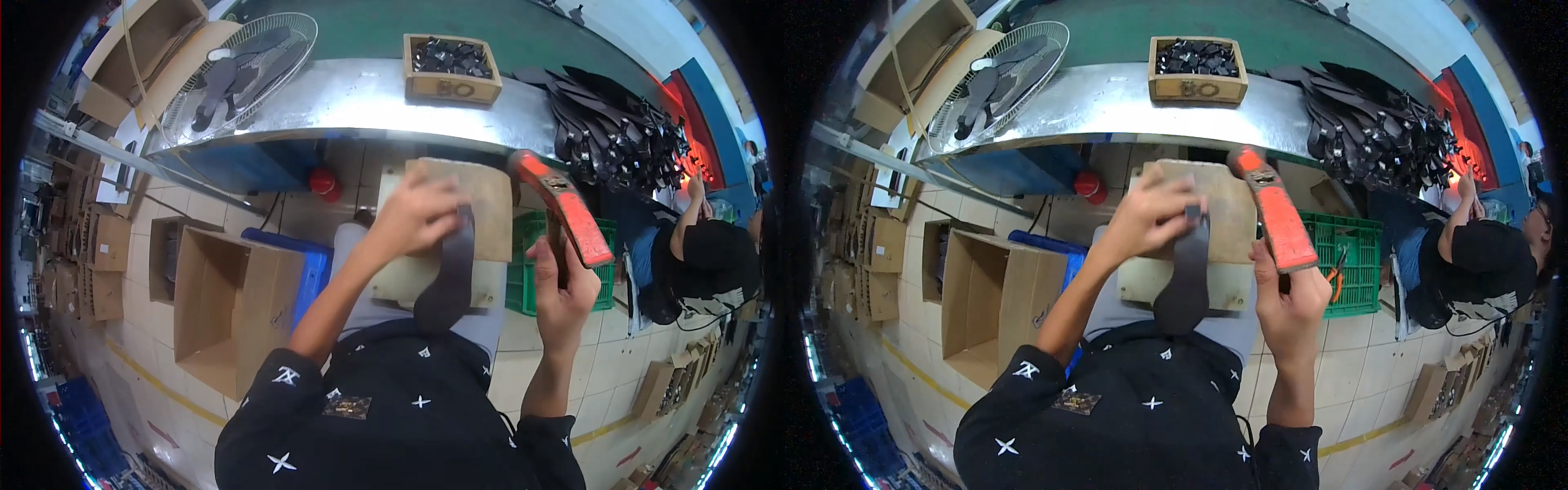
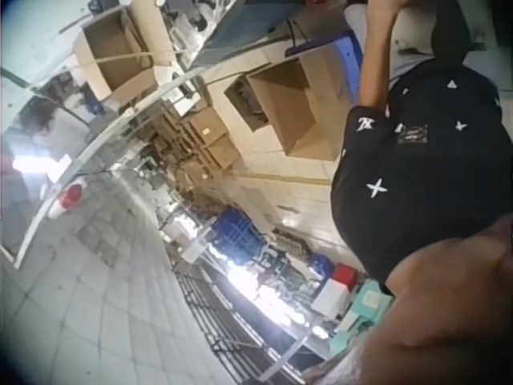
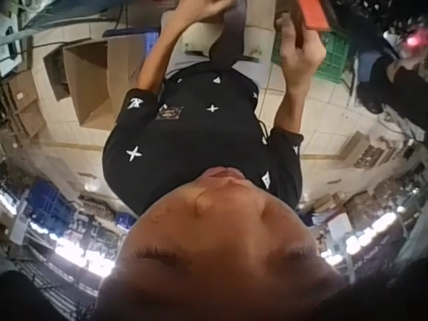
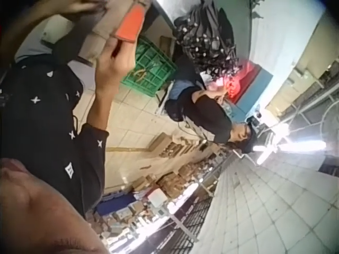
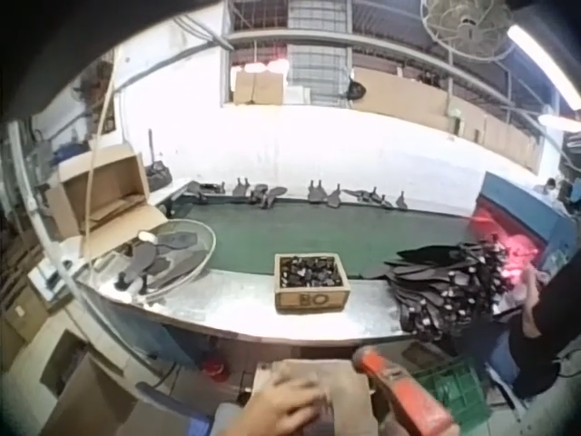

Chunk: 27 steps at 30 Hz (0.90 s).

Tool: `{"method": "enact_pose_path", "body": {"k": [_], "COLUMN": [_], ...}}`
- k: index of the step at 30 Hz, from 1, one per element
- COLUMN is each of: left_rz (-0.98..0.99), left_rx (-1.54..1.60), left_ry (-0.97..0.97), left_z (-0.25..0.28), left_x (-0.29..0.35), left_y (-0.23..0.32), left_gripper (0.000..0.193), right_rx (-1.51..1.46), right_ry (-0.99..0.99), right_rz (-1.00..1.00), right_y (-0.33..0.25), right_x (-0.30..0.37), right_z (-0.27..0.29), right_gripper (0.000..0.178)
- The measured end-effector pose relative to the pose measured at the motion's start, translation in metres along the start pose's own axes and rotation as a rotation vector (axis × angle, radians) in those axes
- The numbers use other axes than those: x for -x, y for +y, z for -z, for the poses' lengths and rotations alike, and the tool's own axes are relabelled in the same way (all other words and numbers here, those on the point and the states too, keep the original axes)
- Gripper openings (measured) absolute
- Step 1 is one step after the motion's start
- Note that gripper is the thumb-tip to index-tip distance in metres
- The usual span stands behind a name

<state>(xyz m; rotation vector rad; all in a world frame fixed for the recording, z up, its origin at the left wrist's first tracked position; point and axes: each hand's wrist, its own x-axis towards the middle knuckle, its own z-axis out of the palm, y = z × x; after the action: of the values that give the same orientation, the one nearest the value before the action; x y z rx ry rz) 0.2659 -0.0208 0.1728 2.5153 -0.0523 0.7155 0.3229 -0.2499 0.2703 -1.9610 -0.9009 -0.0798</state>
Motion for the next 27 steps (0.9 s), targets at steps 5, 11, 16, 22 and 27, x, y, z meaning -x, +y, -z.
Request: {"method": "enact_pose_path", "body": {"k": [5, 11, 16, 22, 27], "left_rz": [0.273, 0.442, 0.390, 0.248, 0.155], "left_rx": [0.889, 1.135, 1.406, 1.563, 1.553], "left_ry": [-0.239, -0.332, -0.395, -0.622, -0.738], "left_z": [0.043, 0.073, 0.069, 0.068, 0.072], "left_x": [0.037, 0.057, 0.062, 0.064, 0.068], "left_y": [0.070, 0.099, 0.108, 0.113, 0.114], "left_gripper": [0.025, 0.020, 0.022, 0.019, 0.021], "right_rx": [0.238, 0.398, -0.680, -0.945, -0.986], "right_ry": [-0.103, -0.446, -0.817, -0.971, -1.075], "right_rz": [0.242, 0.599, 0.303, 0.407, 0.547], "right_y": [0.031, 0.019, 0.005, -0.004, -0.015], "right_x": [-0.017, -0.028, -0.008, -0.007, -0.016], "right_z": [-0.023, -0.029, -0.014, -0.024, -0.029], "right_gripper": [0.049, 0.044, 0.037, 0.035, 0.033]}}
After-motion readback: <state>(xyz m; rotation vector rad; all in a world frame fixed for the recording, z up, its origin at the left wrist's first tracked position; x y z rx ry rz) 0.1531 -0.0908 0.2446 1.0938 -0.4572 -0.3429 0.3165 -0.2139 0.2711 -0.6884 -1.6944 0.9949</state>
